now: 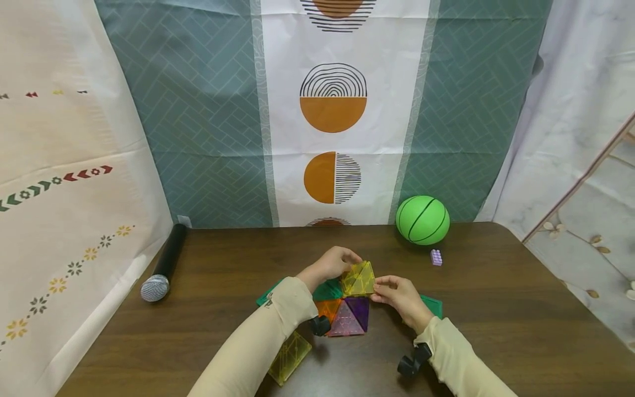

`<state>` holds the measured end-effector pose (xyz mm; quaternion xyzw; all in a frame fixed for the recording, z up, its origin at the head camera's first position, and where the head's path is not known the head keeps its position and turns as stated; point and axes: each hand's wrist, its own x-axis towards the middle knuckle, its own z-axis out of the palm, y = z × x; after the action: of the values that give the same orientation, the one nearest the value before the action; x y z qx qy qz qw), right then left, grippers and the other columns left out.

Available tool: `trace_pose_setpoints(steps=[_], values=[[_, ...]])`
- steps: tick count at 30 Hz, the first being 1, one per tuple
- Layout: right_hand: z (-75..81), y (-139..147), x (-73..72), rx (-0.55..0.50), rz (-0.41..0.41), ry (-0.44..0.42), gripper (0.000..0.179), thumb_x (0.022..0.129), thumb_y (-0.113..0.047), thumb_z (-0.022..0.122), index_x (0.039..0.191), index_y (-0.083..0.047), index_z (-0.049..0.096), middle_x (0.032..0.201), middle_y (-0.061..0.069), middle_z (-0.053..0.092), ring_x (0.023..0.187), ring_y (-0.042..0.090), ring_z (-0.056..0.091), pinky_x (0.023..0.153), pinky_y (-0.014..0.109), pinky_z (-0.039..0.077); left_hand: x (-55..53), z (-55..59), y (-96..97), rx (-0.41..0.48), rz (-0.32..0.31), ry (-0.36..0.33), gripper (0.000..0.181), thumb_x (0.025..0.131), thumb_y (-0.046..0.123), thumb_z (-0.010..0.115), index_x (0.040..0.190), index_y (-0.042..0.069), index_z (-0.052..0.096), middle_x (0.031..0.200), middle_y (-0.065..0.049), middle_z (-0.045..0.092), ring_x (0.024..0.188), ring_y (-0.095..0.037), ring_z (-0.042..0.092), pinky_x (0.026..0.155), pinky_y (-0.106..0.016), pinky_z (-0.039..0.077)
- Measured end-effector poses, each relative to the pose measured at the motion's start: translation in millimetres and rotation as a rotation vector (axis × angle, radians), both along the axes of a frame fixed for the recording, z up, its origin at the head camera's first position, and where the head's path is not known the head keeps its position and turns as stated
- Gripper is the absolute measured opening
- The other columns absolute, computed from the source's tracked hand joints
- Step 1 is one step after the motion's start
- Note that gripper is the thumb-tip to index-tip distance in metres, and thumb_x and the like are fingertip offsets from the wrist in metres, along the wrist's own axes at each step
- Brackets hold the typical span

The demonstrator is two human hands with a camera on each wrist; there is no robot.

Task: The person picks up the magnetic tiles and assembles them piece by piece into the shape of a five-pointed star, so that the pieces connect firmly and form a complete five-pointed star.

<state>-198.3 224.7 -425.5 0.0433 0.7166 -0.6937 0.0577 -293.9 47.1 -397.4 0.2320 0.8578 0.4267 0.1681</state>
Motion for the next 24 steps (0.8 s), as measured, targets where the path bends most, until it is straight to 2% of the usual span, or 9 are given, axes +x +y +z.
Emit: trace_pose_setpoints(steps=[3, 9, 13, 20, 24], values=[[0.3, -0.9, 0.3, 0.033, -0.002, -0.006, 0.030, 0.094, 0.003, 0.053, 0.118, 0.020, 0.048, 0.086, 0.005, 0.063, 0.072, 0.007, 0.066, 0.070, 0.018, 0.056, 0.0, 0.2, 0.3, -0.013, -0.012, -0.008, 0.028, 0.094, -0.003, 0.052, 0.114, 0.007, 0.069, 0.115, -0.013, 0.065, 0.097, -0.022, 0.060, 0.072, -0.027, 0.050], [-1.4, -2.9, 0.6, 0.080, 0.055, 0.025, 0.030, 0.093, 0.001, 0.055, 0.115, 0.021, 0.050, 0.082, 0.005, 0.064, 0.067, 0.007, 0.065, 0.067, 0.020, 0.057, 0.7, 0.1, 0.0, -0.016, -0.022, -0.029, 0.027, 0.094, -0.003, 0.053, 0.113, 0.007, 0.069, 0.104, -0.014, 0.065, 0.078, -0.016, 0.054, 0.062, -0.024, 0.045], [-2.4, -5.3, 0.8, 0.130, 0.069, 0.051, 0.028, 0.092, 0.001, 0.056, 0.113, 0.020, 0.052, 0.080, 0.006, 0.065, 0.065, 0.007, 0.064, 0.064, 0.021, 0.057, 1.4, -0.3, 0.2, -0.024, -0.041, -0.028, 0.028, 0.093, -0.004, 0.052, 0.114, 0.007, 0.069, 0.099, -0.012, 0.066, 0.075, -0.015, 0.053, 0.062, -0.023, 0.046], [2.1, -11.2, 4.2, 0.296, 0.027, 0.071, 0.024, 0.089, -0.002, 0.062, 0.107, 0.014, 0.060, 0.081, 0.012, 0.068, 0.062, 0.012, 0.061, 0.056, 0.025, 0.056, 3.4, 2.6, -0.9, -0.027, -0.037, -0.019, 0.025, 0.094, -0.001, 0.055, 0.112, 0.008, 0.070, 0.091, -0.010, 0.065, 0.067, -0.015, 0.052, 0.058, -0.023, 0.046], [6.7, -10.3, 4.8, 0.355, 0.009, 0.057, 0.023, 0.089, -0.005, 0.065, 0.106, 0.011, 0.064, 0.079, 0.012, 0.068, 0.061, 0.013, 0.061, 0.055, 0.028, 0.056, 5.5, 4.6, -2.0, -0.046, -0.043, 0.018, 0.024, 0.095, 0.003, 0.056, 0.114, 0.008, 0.069, 0.096, -0.011, 0.066, 0.068, -0.015, 0.052, 0.058, -0.023, 0.044]])
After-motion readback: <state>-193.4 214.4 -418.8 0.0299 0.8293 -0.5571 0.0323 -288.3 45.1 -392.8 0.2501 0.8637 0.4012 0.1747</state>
